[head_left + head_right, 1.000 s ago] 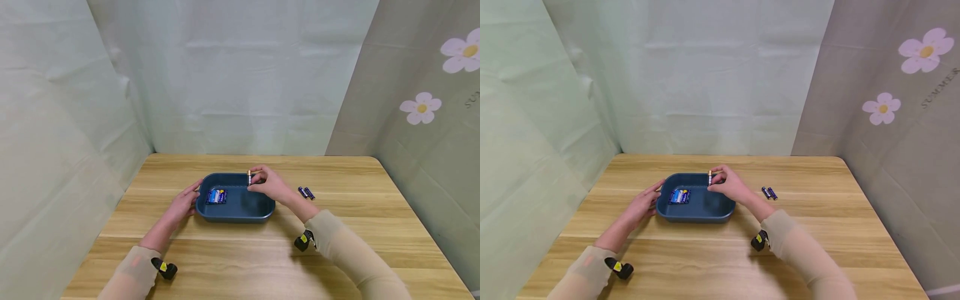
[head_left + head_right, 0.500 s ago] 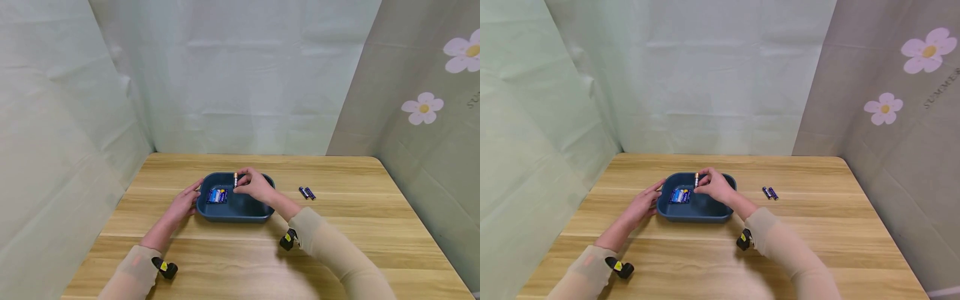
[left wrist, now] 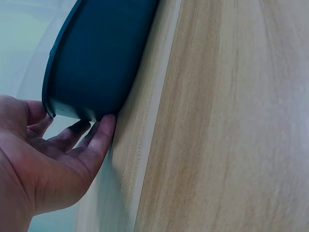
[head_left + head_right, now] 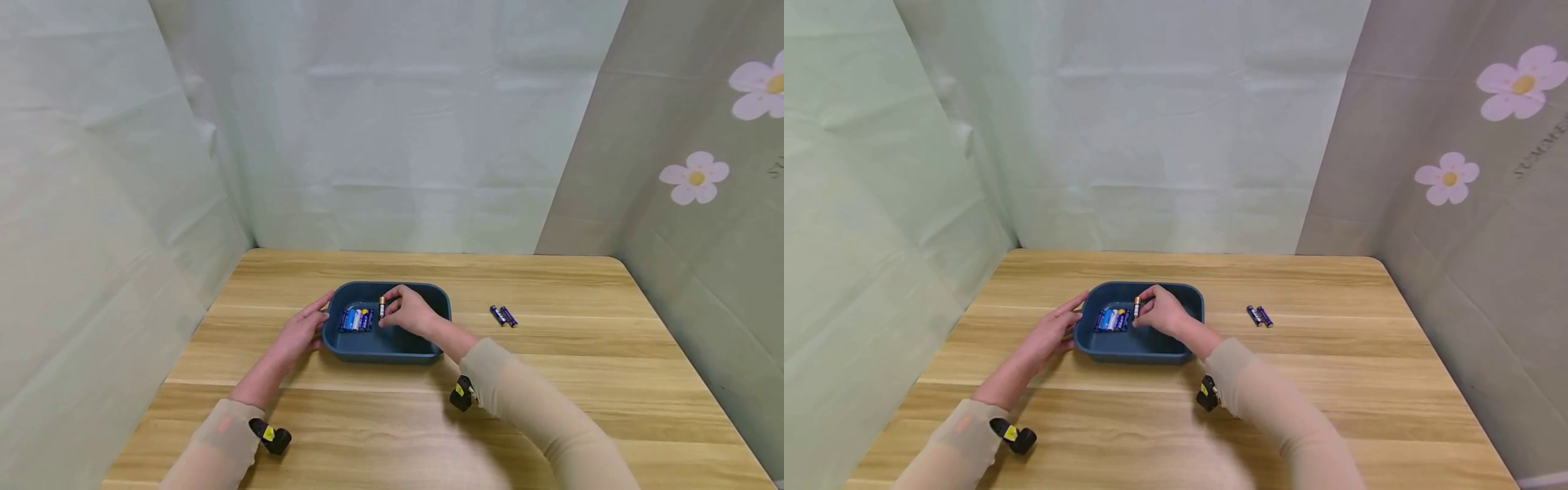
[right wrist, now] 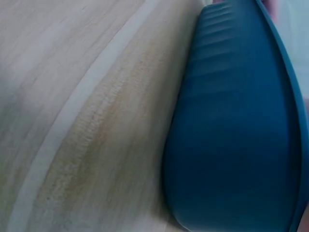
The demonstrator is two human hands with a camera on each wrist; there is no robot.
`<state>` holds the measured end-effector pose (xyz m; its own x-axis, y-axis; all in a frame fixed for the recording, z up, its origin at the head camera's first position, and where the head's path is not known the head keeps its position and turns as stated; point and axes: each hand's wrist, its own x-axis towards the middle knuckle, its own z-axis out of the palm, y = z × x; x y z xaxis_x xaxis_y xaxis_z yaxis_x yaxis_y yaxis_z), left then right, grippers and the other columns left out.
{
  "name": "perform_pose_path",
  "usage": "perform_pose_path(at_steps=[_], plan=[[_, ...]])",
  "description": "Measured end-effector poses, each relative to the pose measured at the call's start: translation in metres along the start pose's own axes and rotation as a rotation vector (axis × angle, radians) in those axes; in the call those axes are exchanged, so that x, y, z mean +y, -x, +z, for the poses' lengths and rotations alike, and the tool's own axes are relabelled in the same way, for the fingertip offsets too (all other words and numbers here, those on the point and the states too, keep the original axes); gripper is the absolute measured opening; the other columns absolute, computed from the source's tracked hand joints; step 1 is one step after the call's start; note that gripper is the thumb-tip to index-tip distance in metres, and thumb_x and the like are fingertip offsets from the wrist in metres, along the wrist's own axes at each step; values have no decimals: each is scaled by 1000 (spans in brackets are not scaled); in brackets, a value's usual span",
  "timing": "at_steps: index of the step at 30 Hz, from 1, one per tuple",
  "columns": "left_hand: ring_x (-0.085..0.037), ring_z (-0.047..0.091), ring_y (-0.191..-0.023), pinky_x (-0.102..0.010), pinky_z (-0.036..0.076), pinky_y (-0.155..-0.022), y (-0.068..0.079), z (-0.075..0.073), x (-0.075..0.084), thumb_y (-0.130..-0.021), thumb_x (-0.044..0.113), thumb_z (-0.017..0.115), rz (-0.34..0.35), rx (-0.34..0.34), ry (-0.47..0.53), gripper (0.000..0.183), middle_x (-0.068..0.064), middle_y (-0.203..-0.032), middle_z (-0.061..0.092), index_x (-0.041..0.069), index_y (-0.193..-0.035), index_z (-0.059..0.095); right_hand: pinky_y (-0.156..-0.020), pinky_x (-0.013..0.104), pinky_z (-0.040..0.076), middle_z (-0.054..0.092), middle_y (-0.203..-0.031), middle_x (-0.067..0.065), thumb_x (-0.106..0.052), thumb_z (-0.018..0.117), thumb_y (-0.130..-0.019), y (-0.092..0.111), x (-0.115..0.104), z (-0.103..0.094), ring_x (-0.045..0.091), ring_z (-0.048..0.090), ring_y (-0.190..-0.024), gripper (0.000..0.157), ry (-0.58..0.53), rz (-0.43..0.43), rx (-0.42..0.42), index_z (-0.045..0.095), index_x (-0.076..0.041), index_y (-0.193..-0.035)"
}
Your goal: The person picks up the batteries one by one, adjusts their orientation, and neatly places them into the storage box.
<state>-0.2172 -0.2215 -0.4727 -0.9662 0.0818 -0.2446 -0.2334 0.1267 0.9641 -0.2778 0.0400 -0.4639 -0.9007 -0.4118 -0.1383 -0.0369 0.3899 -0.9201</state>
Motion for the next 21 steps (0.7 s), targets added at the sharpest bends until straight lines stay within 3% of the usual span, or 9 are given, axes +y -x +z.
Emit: perform_pose_path(at_steps=[7,21], plan=[[-36,54,-131,-37,57,-86,0,0,2,-108,22,44,-6,-3,-8,54,-23,-155,43,30,-161,36,-72,29,49,68,-90,8,-4,85,-82,-2,1,5,18,62,-79,50,39,63,-20,56,-3,-122],[-36,55,-130,-37,57,-84,-3,-2,0,-108,22,45,-25,-4,-15,54,-23,-156,41,30,-160,37,-68,28,49,69,-84,6,-8,86,-82,-4,2,9,17,61,-73,50,121,92,-43,55,-1,-120]])
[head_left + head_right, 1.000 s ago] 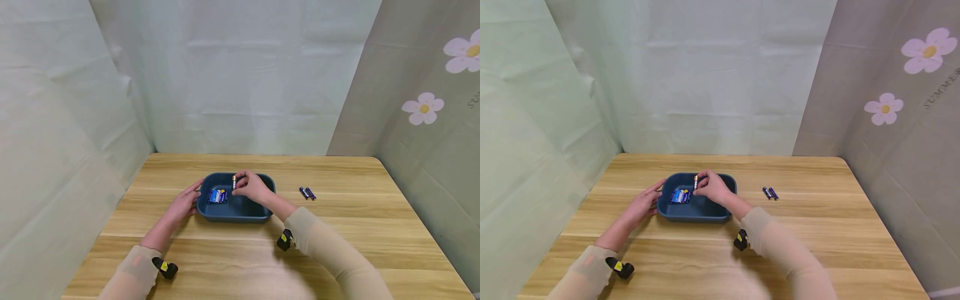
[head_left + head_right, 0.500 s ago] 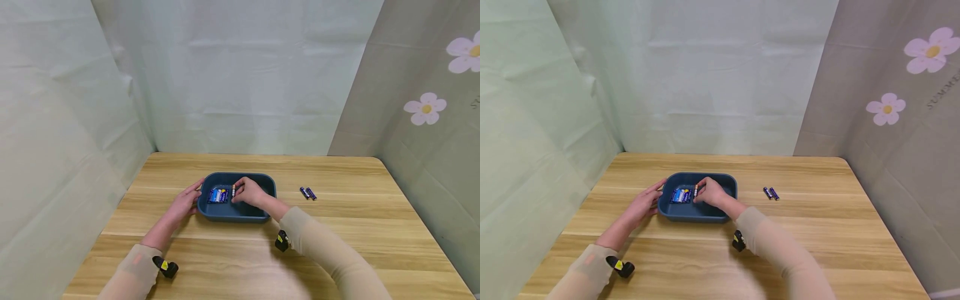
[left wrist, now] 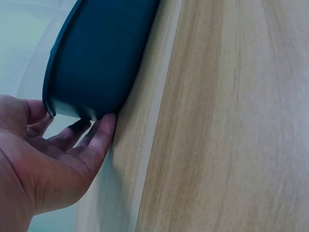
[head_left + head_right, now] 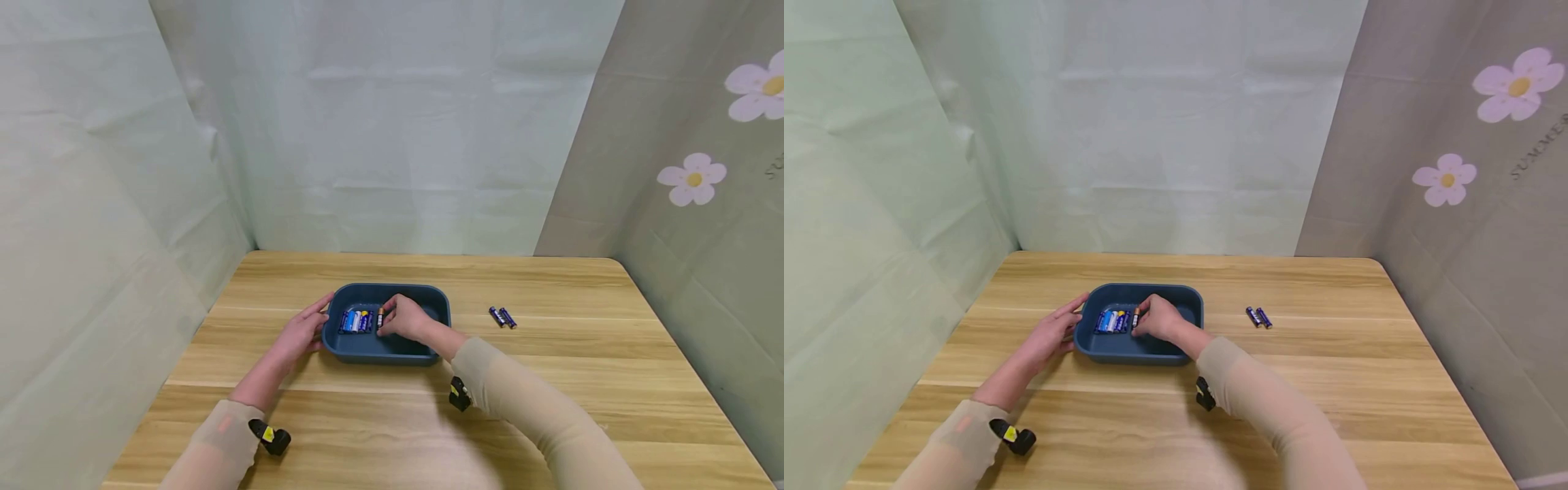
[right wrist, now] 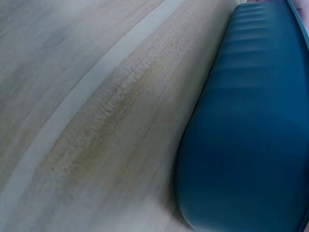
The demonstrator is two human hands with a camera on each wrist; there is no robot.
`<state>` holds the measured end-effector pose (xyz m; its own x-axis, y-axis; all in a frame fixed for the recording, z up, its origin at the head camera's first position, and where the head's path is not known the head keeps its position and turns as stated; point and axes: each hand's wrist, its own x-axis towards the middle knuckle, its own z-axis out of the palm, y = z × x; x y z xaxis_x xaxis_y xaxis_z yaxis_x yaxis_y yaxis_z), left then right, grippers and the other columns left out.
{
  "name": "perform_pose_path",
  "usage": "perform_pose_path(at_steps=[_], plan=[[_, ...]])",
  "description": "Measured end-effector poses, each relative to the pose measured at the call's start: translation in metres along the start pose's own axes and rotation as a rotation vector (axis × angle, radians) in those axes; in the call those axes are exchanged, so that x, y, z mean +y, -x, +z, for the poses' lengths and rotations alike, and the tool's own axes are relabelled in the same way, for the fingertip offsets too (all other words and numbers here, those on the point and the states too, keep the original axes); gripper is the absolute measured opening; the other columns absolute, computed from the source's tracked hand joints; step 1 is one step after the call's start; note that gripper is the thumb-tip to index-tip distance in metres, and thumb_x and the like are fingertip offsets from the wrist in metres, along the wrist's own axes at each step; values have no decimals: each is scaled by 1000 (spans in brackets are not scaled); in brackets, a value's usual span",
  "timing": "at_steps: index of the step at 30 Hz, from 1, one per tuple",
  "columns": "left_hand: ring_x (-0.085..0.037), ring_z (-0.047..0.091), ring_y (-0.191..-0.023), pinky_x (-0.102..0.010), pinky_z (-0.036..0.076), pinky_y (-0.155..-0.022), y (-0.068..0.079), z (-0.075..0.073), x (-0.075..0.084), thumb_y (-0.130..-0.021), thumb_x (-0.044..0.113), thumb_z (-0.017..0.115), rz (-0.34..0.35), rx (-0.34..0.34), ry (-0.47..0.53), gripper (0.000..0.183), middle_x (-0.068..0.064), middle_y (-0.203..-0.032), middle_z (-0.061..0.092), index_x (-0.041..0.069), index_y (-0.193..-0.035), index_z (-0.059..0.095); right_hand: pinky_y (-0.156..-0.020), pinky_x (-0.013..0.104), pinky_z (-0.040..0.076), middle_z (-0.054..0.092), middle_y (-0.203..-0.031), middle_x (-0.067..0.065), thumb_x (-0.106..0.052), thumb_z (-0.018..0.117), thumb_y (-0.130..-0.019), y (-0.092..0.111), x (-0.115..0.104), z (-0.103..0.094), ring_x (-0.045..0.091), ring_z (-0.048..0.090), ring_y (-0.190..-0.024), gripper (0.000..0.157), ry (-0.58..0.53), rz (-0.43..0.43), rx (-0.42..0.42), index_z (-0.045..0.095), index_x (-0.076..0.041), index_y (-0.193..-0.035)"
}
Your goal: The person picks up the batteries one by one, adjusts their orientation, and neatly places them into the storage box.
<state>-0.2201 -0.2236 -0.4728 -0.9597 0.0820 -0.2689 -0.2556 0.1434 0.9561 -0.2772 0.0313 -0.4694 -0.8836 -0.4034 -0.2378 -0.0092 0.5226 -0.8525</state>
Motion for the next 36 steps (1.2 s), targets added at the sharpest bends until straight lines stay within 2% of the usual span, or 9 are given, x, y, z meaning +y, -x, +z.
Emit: perform_pose_path(at_steps=[8,15,22,29,36], plan=[[-32,59,-124,-33,57,-79,-1,-1,-1,-107,21,45,11,8,-3,54,-23,-153,44,29,-160,37,-68,28,49,69,-84,6,-6,87,-80,1,-4,3,17,62,-73,51,26,-27,-6,55,1,-120],[-34,57,-126,-34,56,-79,1,0,1,-108,22,45,7,7,1,54,-22,-155,42,30,-160,37,-68,28,49,68,-83,5,-6,87,-80,-2,-3,4,16,62,-73,51,36,-22,-7,55,1,-120],[-33,58,-126,-34,56,-79,-1,1,1,-108,22,45,2,2,1,54,-22,-155,42,31,-160,37,-69,29,49,69,-84,4,-6,85,-83,-2,-1,2,16,63,-74,52,48,-31,-21,56,0,-126],[-29,60,-121,-33,56,-78,-3,0,-1,-107,20,45,17,-4,2,55,-23,-153,44,29,-160,37,-72,30,50,69,-87,5,-5,81,-86,2,-4,-10,18,64,-77,56,21,-83,-21,54,1,-135],[-30,60,-122,-33,57,-79,-2,-2,-2,-107,21,44,30,-4,-5,54,-22,-157,40,29,-161,37,-79,33,51,70,-94,6,-7,77,-91,9,-14,-29,18,66,-86,57,-37,-139,4,51,2,-141]])
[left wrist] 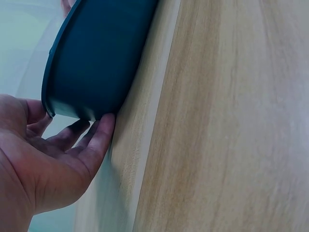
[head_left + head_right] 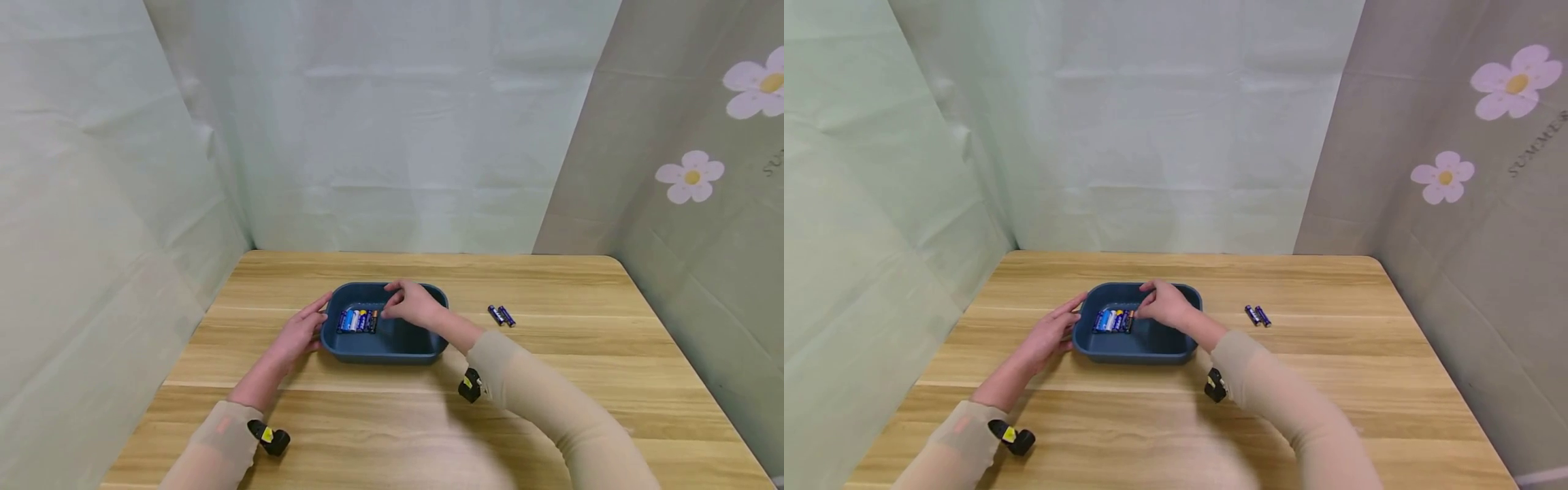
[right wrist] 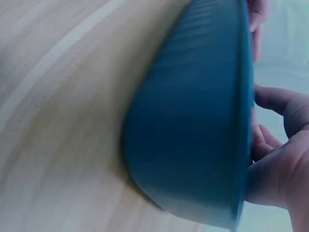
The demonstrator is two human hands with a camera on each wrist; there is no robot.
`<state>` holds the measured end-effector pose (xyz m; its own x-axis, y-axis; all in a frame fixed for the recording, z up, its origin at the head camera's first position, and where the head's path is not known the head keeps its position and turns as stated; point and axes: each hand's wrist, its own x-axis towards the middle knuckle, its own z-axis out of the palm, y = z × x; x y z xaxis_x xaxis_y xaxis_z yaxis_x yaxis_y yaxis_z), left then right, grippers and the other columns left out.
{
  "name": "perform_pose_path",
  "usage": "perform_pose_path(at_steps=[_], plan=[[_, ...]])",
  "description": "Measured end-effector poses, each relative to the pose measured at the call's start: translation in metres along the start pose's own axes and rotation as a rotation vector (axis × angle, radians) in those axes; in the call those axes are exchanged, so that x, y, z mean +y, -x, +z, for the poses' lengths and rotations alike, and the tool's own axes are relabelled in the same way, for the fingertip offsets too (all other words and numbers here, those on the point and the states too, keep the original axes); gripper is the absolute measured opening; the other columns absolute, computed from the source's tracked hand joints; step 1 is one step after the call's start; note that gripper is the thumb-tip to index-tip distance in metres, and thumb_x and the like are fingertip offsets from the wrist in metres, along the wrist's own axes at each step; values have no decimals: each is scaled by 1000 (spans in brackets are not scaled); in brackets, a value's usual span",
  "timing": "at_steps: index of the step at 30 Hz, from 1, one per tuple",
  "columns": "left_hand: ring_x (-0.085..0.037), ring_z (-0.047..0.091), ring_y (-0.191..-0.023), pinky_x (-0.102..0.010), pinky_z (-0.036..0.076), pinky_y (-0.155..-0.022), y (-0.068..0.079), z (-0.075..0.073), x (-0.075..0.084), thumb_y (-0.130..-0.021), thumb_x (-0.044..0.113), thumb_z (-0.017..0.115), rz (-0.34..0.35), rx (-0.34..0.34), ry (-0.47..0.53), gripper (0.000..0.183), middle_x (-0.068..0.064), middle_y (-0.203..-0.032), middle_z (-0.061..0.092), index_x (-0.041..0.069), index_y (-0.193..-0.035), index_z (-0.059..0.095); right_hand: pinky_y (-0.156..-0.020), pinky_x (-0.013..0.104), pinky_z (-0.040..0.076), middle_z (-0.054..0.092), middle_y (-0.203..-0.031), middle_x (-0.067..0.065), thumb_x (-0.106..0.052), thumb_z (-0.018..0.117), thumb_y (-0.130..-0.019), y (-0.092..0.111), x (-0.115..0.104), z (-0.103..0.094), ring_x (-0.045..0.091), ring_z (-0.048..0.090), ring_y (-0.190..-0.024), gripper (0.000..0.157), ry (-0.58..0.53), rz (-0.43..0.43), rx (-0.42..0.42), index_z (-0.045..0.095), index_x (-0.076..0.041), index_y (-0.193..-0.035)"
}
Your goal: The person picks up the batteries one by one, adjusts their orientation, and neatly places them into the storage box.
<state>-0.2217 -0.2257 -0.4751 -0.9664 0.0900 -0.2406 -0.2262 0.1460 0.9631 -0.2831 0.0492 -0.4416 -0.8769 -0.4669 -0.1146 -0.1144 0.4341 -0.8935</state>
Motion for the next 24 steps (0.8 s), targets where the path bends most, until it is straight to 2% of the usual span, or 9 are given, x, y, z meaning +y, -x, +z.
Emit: perform_pose_path(at_steps=[7,15,19,24], plan=[[-31,58,-124,-33,57,-79,2,2,0,-108,21,44,1,-4,-2,54,-21,-158,40,30,-161,36,-84,35,49,68,-98,6,-16,76,-93,18,-6,-25,21,64,-92,59,3,5,3,50,-1,-144],[-35,57,-127,-34,57,-81,1,4,1,-108,22,45,5,-16,-10,55,-24,-154,43,31,-161,34,-87,39,49,67,-102,11,-13,74,-94,45,4,-73,23,62,-95,61,-24,-6,2,45,2,-146],[-35,57,-127,-35,57,-82,-1,5,2,-108,20,44,2,-23,-2,55,-24,-156,41,29,-161,34,-87,36,49,66,-106,12,-14,73,-95,58,12,-97,24,62,-97,60,33,-31,21,46,-1,-147],[-34,57,-127,-34,57,-80,0,4,4,-108,20,44,-8,-22,-19,56,-24,-157,39,28,-162,34,-94,43,46,67,-110,14,-12,73,-95,74,23,-123,26,61,-104,62,129,-64,16,44,0,-149]])
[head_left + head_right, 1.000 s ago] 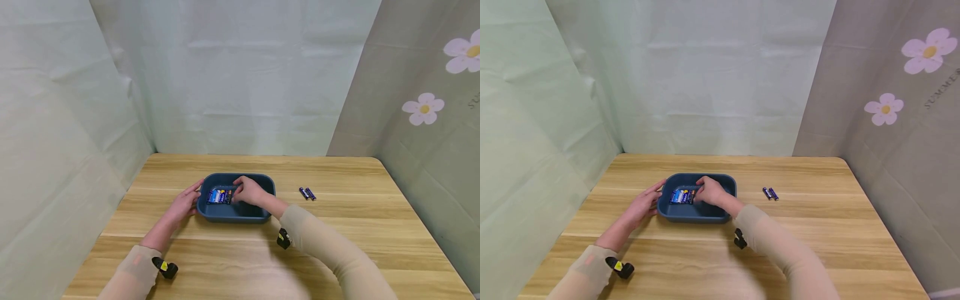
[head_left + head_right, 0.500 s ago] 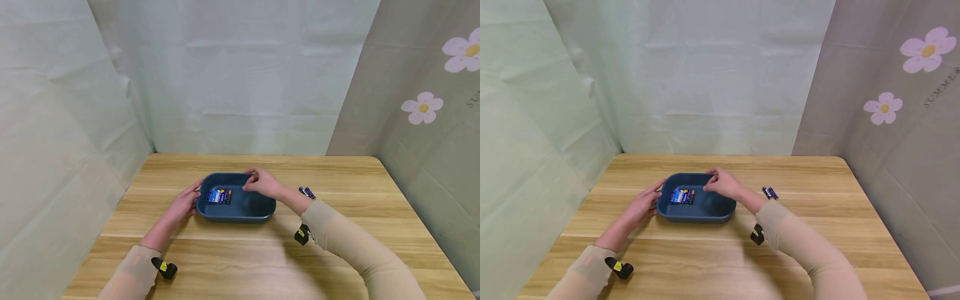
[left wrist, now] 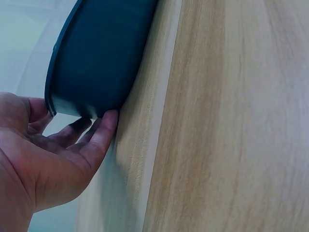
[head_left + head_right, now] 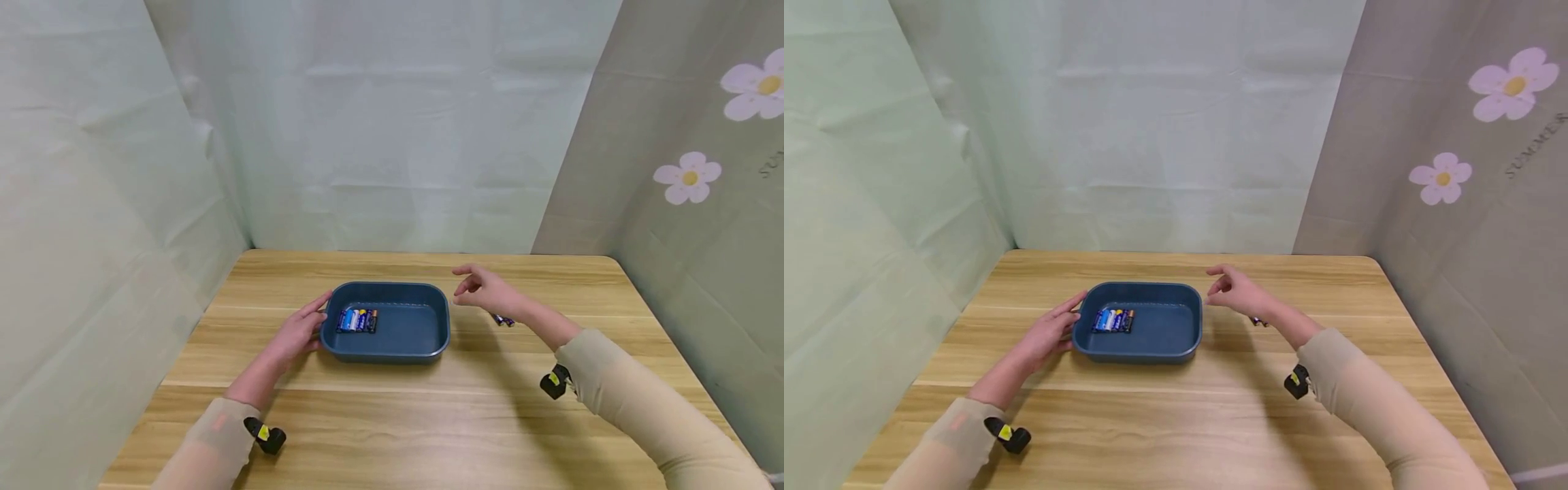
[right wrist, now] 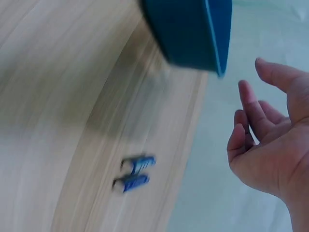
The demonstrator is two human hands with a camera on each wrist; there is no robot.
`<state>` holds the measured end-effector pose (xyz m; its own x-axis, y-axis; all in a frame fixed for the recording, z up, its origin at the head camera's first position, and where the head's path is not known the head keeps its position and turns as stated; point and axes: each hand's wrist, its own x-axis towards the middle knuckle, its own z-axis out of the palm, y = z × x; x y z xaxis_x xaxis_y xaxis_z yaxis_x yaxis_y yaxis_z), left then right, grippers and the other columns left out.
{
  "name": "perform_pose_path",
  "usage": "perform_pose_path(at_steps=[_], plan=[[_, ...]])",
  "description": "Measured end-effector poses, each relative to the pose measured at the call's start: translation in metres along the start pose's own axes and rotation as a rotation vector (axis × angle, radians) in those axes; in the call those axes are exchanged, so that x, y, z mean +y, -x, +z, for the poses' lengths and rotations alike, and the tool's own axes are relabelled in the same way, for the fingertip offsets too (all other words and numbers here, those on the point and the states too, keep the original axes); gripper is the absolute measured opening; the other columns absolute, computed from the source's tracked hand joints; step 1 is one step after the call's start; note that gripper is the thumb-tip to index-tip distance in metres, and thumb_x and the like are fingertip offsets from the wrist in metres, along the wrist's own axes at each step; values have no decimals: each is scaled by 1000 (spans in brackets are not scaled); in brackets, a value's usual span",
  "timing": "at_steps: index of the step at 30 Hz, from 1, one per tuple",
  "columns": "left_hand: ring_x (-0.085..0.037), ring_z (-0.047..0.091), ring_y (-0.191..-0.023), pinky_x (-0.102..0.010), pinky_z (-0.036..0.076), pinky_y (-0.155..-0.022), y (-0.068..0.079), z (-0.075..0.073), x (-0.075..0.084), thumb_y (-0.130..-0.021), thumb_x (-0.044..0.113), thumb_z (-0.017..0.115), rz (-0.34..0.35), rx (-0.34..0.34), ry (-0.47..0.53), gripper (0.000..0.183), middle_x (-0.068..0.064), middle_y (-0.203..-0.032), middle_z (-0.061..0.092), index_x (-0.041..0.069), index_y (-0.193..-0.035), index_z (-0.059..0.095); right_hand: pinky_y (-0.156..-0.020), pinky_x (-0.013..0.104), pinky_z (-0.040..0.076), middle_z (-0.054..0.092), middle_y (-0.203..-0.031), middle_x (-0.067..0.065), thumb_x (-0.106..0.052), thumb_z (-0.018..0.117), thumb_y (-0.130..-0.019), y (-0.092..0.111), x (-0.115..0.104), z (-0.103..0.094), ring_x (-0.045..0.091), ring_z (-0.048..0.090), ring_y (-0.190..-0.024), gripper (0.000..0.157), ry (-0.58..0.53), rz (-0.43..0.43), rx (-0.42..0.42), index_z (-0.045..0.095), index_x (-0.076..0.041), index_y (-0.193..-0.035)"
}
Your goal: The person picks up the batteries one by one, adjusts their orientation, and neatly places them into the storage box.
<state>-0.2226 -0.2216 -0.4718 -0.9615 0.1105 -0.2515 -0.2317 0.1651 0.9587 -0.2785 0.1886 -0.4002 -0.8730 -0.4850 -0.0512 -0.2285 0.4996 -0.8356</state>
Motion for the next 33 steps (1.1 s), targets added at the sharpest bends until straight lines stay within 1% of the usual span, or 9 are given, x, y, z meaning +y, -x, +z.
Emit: perform_pose_path(at_steps=[1,4,8,13,18,22,27,29,33], plan=[[-34,57,-126,-34,57,-79,1,0,1,-108,20,44,-6,3,-3,56,-23,-157,40,29,-162,34,-95,45,45,67,-110,15,-12,72,-95,3,4,-4,27,61,-105,63,13,-2,-2,43,1,-149],[-33,58,-124,-33,56,-77,2,0,1,-108,21,43,-4,0,-14,57,-24,-156,41,29,-162,31,-97,45,44,68,-111,14,-14,73,-95,10,16,-14,27,61,-106,63,37,-5,-14,44,0,-149],[-31,59,-120,-33,56,-77,2,0,0,-107,20,44,2,1,-9,57,-25,-154,43,29,-162,32,-91,42,47,65,-116,16,-16,71,-96,21,31,-29,26,61,-105,61,46,10,-46,44,-4,-150],[-30,58,-122,-34,57,-79,2,1,-2,-107,20,45,-4,2,-11,56,-25,-155,40,29,-161,34,-92,43,48,61,-126,19,-18,70,-98,35,50,-48,28,58,-111,61,75,67,-78,43,-8,-152],[-32,58,-125,-36,57,-82,2,-1,-3,-108,21,44,-16,-8,-8,55,-24,-152,45,30,-161,35,-93,44,48,58,-132,20,-15,69,-97,45,67,-61,32,54,-120,61,92,115,-98,44,-6,-152],[-32,57,-127,-36,57,-83,2,-2,-2,-108,21,43,-27,-16,-3,55,-23,-151,46,31,-161,35,-97,50,46,60,-132,19,-12,70,-95,49,77,-65,37,51,-126,61,138,98,-106,46,-2,-150],[-32,56,-126,-37,57,-84,3,-1,1,-107,20,43,-60,-6,7,55,-20,-152,46,34,-160,36,-104,61,40,59,-134,22,-10,74,-92,50,90,-65,45,47,-131,63,186,74,-131,47,0,-149],[-31,57,-125,-37,57,-84,3,-1,2,-107,19,43,-70,-4,14,56,-21,-151,47,34,-160,36,-105,61,40,59,-133,23,-9,75,-90,51,94,-64,45,49,-129,65,180,73,-140,47,1,-148],[-31,59,-122,-37,57,-83,4,0,5,-107,17,43,-74,-5,32,56,-23,-149,48,32,-161,35,-102,58,41,60,-129,23,-11,78,-88,50,101,-61,41,53,-122,66,169,57,-144,48,4,-145]])
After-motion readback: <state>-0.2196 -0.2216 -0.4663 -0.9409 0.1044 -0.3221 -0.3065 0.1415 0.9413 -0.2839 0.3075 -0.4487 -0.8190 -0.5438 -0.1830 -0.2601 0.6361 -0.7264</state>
